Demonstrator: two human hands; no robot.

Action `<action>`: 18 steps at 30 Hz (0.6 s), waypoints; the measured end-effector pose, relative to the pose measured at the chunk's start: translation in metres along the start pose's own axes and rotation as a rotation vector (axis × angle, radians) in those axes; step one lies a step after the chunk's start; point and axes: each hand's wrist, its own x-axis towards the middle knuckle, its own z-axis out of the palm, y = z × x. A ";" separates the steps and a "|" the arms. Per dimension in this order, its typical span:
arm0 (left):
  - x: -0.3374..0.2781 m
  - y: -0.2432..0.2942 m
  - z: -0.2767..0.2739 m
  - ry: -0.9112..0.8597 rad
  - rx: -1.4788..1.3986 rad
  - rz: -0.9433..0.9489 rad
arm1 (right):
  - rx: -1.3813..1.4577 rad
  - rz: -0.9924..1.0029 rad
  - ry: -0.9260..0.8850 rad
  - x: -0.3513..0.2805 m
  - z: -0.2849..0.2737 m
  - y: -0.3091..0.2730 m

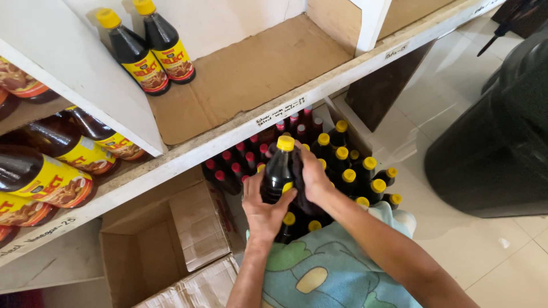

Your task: Stocking and organizing sauce bottles on grocery shelves.

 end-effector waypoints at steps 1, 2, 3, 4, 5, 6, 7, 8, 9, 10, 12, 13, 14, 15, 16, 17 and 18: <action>0.000 0.002 0.004 -0.001 0.003 0.001 | 0.003 0.000 -0.001 0.000 -0.002 0.005; -0.001 0.003 0.008 0.067 0.110 0.038 | -0.102 -0.131 0.033 0.000 -0.005 0.010; -0.002 0.005 0.012 0.131 0.216 0.076 | -0.207 -0.264 0.069 0.000 -0.008 0.015; -0.002 0.008 0.013 0.126 0.217 0.077 | -0.204 -0.266 0.073 0.001 -0.010 0.016; -0.004 0.011 0.013 0.144 0.262 0.093 | -0.264 -0.322 0.080 0.001 -0.011 0.017; -0.005 0.014 0.014 0.162 0.306 0.109 | -0.326 -0.378 0.087 0.001 -0.013 0.018; -0.007 0.013 0.013 0.164 0.307 0.107 | -0.326 -0.376 0.086 0.002 -0.012 0.013; -0.008 0.012 0.013 0.145 0.259 0.159 | -0.294 -0.360 0.108 0.002 -0.012 0.008; -0.009 0.012 0.012 0.122 0.212 0.213 | -0.260 -0.345 0.131 0.001 -0.011 0.004; -0.012 0.006 0.013 0.121 0.214 0.214 | -0.258 -0.345 0.131 0.000 -0.005 -0.004; -0.023 -0.004 0.012 -0.081 -0.484 -0.235 | -0.107 -0.230 0.131 -0.008 0.003 -0.016; -0.021 -0.005 0.013 -0.080 -0.489 -0.229 | -0.112 -0.234 0.128 -0.005 -0.002 -0.015; -0.019 -0.005 0.014 -0.117 -0.606 -0.278 | -0.106 -0.254 0.107 -0.003 -0.007 -0.015; -0.018 -0.006 0.013 -0.153 -0.720 -0.328 | -0.097 -0.271 0.083 0.000 -0.011 -0.012; -0.019 -0.008 0.015 -0.150 -0.721 -0.323 | -0.100 -0.273 0.079 -0.003 -0.007 -0.011; -0.020 -0.011 0.018 -0.125 -0.730 -0.307 | -0.309 -0.376 0.133 -0.006 -0.003 -0.010; -0.020 -0.013 0.021 -0.101 -0.738 -0.291 | -0.520 -0.479 0.188 -0.009 0.001 -0.009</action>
